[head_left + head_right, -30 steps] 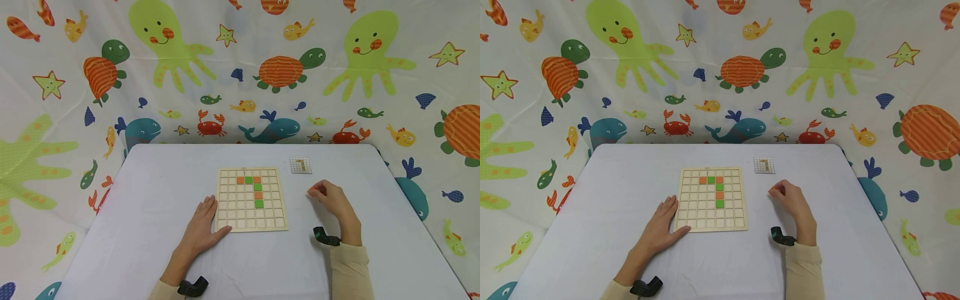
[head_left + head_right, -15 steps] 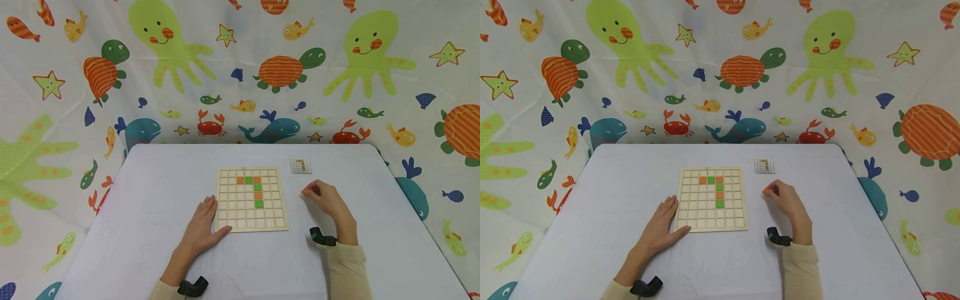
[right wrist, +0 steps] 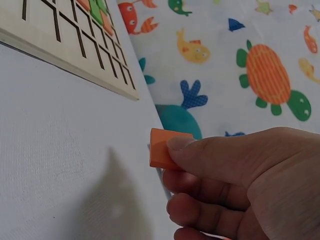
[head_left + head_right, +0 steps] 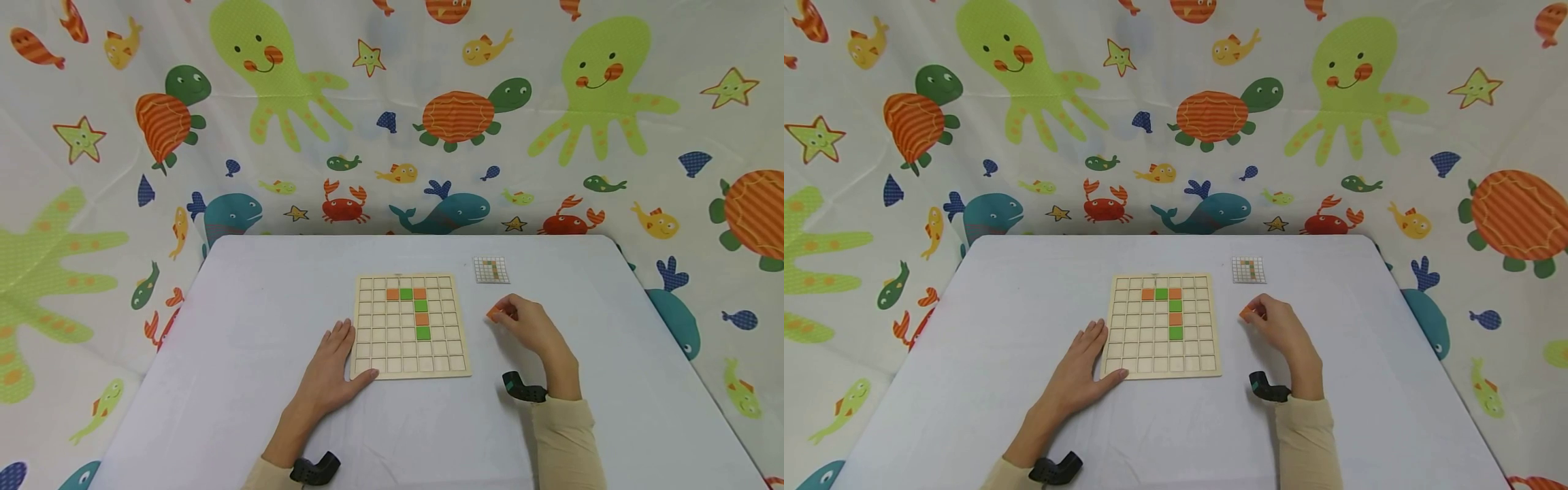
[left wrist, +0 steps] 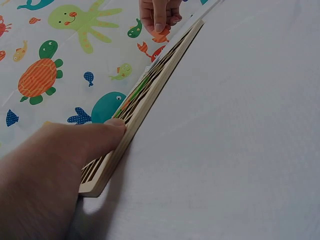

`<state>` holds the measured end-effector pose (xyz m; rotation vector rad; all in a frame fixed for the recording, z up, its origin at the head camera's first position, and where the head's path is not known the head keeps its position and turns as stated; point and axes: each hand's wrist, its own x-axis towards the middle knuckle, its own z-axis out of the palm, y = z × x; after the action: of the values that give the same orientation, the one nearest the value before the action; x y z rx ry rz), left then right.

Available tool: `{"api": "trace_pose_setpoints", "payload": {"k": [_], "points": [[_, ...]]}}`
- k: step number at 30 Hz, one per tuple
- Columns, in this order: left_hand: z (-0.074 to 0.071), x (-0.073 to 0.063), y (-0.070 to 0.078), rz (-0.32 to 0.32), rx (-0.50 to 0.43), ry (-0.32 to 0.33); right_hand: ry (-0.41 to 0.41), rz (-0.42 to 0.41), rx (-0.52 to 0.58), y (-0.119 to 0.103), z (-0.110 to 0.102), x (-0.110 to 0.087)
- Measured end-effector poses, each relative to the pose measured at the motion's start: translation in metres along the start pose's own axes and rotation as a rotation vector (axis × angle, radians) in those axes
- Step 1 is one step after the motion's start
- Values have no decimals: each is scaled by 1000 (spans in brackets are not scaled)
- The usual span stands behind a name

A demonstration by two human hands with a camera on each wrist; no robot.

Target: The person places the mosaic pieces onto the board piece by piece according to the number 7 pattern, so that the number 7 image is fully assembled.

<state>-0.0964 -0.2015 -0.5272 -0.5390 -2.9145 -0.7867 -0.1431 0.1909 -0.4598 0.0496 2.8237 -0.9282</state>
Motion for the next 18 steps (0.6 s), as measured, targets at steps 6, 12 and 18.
{"api": "trace_pose_setpoints", "payload": {"k": [6,12,18], "points": [[0,0,0,-3,4,-4,-14,-9,5,-2,2,0],[0,0,0,-5,6,-7,-12,-37,1,-4,3,0],[0,0,0,-7,4,-10,-20,-44,4,-7,4,-1]]}}
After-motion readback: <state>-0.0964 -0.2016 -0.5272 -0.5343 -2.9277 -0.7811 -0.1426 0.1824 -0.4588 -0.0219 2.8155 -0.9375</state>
